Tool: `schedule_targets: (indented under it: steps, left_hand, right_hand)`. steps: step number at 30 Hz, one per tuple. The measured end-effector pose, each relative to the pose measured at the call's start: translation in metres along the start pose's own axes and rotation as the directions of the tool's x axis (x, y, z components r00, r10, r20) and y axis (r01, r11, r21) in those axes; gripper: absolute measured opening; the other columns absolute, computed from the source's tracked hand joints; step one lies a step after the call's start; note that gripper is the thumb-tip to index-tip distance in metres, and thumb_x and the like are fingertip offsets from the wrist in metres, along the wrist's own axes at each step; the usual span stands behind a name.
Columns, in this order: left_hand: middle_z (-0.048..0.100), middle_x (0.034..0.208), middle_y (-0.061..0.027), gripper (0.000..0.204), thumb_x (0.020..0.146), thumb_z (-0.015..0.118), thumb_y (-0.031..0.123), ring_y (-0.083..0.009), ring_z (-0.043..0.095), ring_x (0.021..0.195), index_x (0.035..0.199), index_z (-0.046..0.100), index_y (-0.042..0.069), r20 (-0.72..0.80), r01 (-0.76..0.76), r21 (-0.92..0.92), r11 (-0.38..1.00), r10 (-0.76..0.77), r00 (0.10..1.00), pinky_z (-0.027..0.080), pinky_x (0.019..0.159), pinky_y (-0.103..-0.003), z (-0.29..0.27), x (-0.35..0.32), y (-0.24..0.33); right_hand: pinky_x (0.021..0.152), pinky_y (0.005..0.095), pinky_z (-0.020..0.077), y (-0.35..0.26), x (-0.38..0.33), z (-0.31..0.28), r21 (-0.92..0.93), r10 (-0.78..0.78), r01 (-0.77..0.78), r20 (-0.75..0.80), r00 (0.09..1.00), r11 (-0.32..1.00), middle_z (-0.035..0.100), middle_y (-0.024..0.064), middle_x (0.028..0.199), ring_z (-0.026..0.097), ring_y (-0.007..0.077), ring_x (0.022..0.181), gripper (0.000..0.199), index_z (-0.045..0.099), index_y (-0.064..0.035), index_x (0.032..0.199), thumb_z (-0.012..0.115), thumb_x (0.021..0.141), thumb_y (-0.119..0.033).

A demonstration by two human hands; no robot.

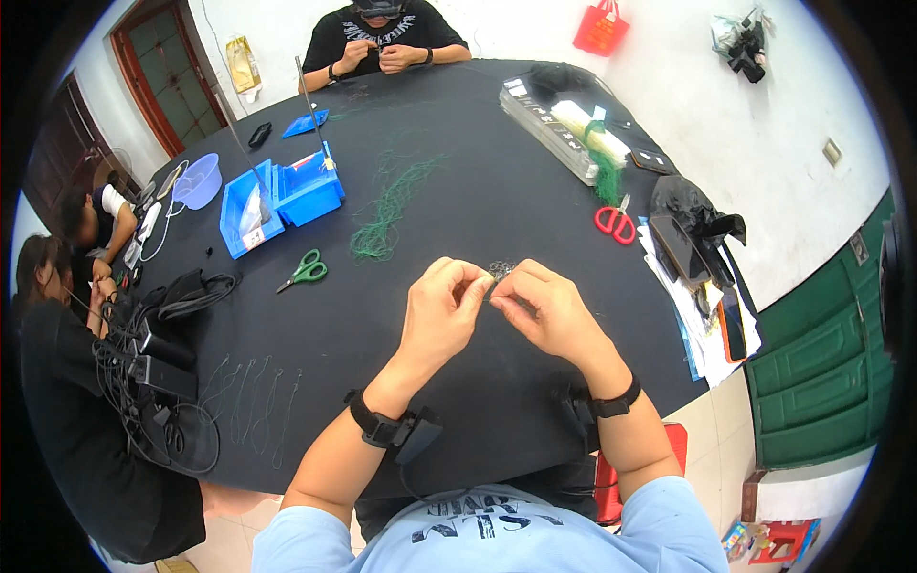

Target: The person attaches a small hook and a swivel to a fishing line by hand, pulling the line to test the knots.

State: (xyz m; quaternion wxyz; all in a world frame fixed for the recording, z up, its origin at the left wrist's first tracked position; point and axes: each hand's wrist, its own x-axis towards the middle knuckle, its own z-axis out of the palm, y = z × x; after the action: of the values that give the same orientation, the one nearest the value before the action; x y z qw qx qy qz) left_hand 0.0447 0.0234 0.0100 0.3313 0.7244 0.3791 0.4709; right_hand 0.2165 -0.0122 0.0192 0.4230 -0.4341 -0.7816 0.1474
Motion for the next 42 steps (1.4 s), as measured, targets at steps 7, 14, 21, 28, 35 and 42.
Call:
schedule_targets:
  steps: [7,14,21,28,35,42]
  left_hand:
    - [0.06,0.078,-0.0082,0.007,0.082,0.068,0.005,-0.0155,0.058,0.068,0.085,0.064,0.0,0.12,-0.12,0.032,0.992,0.115,0.986,0.046,0.061,-0.028,0.003,-0.003,0.0]
    - [0.06,0.078,-0.0084,0.003,0.082,0.066,0.001,-0.0165,0.059,0.068,0.084,0.064,0.0,-0.059,0.02,0.053,0.998,-0.017,0.998,0.047,0.061,-0.029,0.002,-0.001,-0.002]
    - [0.059,0.077,-0.0092,0.004,0.08,0.067,0.0,-0.0182,0.059,0.066,0.082,0.063,0.0,0.068,-0.11,0.054,0.992,0.106,0.992,0.045,0.059,-0.03,0.006,-0.006,0.001]
    - [0.059,0.076,-0.0089,0.004,0.08,0.067,0.0,-0.0184,0.06,0.067,0.082,0.063,0.0,-0.084,0.006,0.036,0.999,-0.003,0.996,0.046,0.059,-0.03,0.003,-0.002,0.0]
    - [0.059,0.076,-0.0084,0.003,0.081,0.066,0.001,-0.0179,0.059,0.066,0.081,0.063,0.0,0.031,-0.112,0.074,0.991,0.11,0.993,0.046,0.058,-0.03,0.007,-0.008,0.003]
    - [0.059,0.076,-0.0085,0.004,0.082,0.065,0.0,-0.0182,0.059,0.066,0.081,0.062,0.0,-0.094,-0.028,0.041,0.999,0.032,0.995,0.047,0.061,-0.03,0.007,-0.004,-0.002]
  right_hand:
    - [0.059,0.0327,0.0483,0.007,0.002,-0.005,-0.04,0.034,-0.039,-0.127,0.991,0.998,0.058,0.0091,0.081,0.059,0.0236,0.069,0.009,0.06,-0.0028,0.087,0.066,0.08,-0.002]
    - [0.058,0.0315,0.0469,0.001,-0.001,0.0,0.051,0.019,-0.023,0.08,0.997,0.998,0.055,0.008,0.077,0.057,0.0219,0.068,0.009,0.06,-0.0026,0.086,0.067,0.08,-0.002]
    - [0.058,0.0311,0.0467,0.004,0.001,-0.001,0.05,0.135,-0.128,-0.187,0.973,0.991,0.056,0.008,0.077,0.057,0.0212,0.066,0.009,0.061,-0.0034,0.087,0.066,0.08,-0.003]
    - [0.056,0.0299,0.046,-0.001,0.0,0.003,0.037,0.013,-0.015,0.044,0.999,0.999,0.056,0.0079,0.078,0.056,0.0192,0.065,0.006,0.061,-0.0034,0.085,0.066,0.081,-0.002]
    - [0.055,0.0292,0.0452,0.001,0.002,0.001,0.031,0.075,-0.07,-0.19,0.979,0.997,0.057,0.0078,0.078,0.056,0.019,0.064,0.006,0.062,-0.0029,0.085,0.066,0.08,-0.003]
    - [0.053,0.0288,0.0445,0.0,0.0,0.005,0.094,0.034,-0.042,0.084,0.996,0.995,0.055,0.0072,0.074,0.054,0.018,0.062,0.007,0.061,-0.0025,0.084,0.067,0.08,-0.003]
